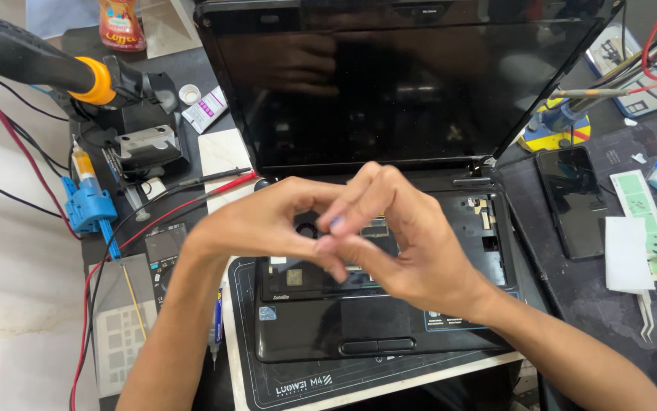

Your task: The person disassembles a laptop, using a screwdriver to remove internal components including a small circuit board and ribbons, and then flips it over to work on the bottom casing.

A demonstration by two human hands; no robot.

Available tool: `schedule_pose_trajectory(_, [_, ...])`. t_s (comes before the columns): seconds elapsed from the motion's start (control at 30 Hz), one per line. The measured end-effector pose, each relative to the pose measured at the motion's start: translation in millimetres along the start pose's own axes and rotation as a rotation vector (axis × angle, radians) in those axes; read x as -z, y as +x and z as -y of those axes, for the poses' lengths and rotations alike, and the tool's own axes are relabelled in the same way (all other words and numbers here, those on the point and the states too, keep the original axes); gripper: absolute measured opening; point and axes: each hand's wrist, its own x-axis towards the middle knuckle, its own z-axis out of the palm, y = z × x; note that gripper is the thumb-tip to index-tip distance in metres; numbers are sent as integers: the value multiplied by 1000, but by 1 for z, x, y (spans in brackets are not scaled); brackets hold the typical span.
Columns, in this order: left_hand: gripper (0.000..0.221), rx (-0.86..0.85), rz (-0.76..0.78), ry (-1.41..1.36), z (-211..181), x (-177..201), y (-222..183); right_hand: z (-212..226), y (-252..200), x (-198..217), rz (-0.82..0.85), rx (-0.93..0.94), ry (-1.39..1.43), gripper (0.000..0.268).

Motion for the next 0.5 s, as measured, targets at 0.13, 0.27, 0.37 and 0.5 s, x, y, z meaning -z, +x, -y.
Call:
schedule_pose_trajectory(0.13, [33,-1,-14,214,-10,6,-5,-3,-1,2,20,51,-13,29])
schedule_pose_trajectory(0.27, [30,-121,-112,233,-15,0,1,-3,1,1,8,80,-80,34])
schedule_pose_trajectory(0.37, [36,1,-138,287,-17,-6,0,-2,0,2,10,3,-38,27])
schedule_pose_trajectory(0.5, [24,-70,-80,365,-30,-1,-6,5,1,6,57,0,-38,29])
